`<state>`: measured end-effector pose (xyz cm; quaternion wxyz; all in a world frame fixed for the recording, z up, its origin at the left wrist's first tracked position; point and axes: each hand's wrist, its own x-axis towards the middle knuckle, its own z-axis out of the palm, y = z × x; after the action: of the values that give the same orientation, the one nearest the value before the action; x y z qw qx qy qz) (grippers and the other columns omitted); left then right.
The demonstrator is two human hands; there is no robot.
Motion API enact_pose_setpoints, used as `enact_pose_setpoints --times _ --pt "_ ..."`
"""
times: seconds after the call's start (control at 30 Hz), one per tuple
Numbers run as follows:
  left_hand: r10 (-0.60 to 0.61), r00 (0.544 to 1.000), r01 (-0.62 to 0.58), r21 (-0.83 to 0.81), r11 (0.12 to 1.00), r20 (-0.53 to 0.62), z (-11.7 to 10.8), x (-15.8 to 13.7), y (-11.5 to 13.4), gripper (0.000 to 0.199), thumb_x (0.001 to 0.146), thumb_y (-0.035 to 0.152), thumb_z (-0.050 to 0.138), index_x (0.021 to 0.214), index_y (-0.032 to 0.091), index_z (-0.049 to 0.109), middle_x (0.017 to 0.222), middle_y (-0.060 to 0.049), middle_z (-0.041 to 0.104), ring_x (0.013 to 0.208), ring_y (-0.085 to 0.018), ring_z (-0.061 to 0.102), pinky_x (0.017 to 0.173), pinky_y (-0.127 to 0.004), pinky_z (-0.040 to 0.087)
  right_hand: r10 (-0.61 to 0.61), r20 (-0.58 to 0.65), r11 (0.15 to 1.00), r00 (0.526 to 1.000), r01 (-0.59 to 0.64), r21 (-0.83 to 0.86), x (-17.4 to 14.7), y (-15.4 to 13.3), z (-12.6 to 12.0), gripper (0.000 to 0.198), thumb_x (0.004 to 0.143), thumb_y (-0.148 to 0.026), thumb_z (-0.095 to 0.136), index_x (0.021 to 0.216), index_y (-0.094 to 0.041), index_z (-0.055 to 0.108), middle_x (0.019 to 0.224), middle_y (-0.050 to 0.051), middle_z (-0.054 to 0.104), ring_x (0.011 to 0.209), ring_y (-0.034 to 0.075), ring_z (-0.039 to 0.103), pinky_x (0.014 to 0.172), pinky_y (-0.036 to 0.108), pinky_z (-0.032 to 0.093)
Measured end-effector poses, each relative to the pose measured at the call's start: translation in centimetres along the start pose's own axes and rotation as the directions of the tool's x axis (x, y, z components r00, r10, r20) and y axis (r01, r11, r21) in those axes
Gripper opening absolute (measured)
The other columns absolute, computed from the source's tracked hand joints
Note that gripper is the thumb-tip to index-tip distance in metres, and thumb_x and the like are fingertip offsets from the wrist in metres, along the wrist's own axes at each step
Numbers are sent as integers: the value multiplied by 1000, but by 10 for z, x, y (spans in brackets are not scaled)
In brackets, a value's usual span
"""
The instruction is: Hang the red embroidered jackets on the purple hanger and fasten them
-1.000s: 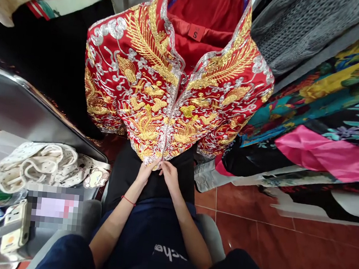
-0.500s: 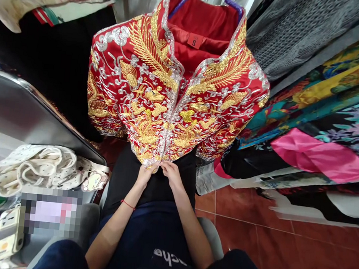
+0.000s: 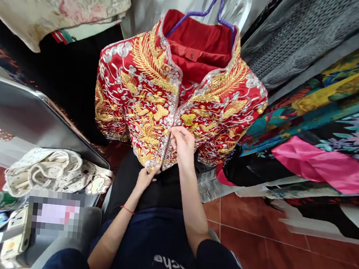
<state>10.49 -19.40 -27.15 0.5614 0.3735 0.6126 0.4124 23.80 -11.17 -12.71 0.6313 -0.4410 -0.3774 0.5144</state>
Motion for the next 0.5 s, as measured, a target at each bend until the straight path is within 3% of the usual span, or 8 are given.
enact_pose_setpoints --times 0.07,0.13,0.23,0.3,0.4,0.5 --pt "17 1000 -17 82 996 2 -7 -6 15 32 67 47 84 69 18 71 59 -5 68 66 -23 69 65 -31 50 46 5 999 999 -46 -21 -2 1 2 35 69 -53 75 70 -19 65 58 -6 53 42 2 32 41 20 22" --pt "110 994 -108 239 965 6 -11 -8 41 35 66 44 85 56 20 61 52 0 60 57 -18 61 62 -27 43 102 16 995 995 -102 -20 -6 7 2 39 67 -56 76 71 -19 66 54 -7 49 40 2 30 40 21 19" --pt "397 913 -369 609 702 96 -4 -2 91 26 83 43 70 70 22 60 68 1 66 63 -15 62 63 -25 37 131 30 991 991 -131 -9 -13 16 1 39 66 -56 77 72 -18 68 52 -8 46 43 3 32 41 20 21" --pt "506 858 -401 733 550 89 6 6 122 17 87 37 64 78 22 60 77 -1 69 74 -17 65 63 -25 34 127 37 992 991 -127 -15 -18 20 1 39 67 -56 77 74 -18 68 55 -6 49 46 4 35 43 20 24" --pt "512 852 -371 815 445 108 19 17 149 10 87 29 62 82 22 60 80 -4 70 77 -20 66 61 -27 31 126 50 992 991 -124 -41 -21 20 0 39 69 -56 76 74 -18 68 56 -5 51 48 5 37 44 20 26" --pt "460 880 -349 816 461 117 26 22 154 8 89 27 60 83 22 60 77 -5 70 76 -23 67 61 -27 29 113 34 993 993 -112 -39 -21 16 -1 37 71 -53 76 71 -18 66 54 -6 47 46 5 36 44 21 26"
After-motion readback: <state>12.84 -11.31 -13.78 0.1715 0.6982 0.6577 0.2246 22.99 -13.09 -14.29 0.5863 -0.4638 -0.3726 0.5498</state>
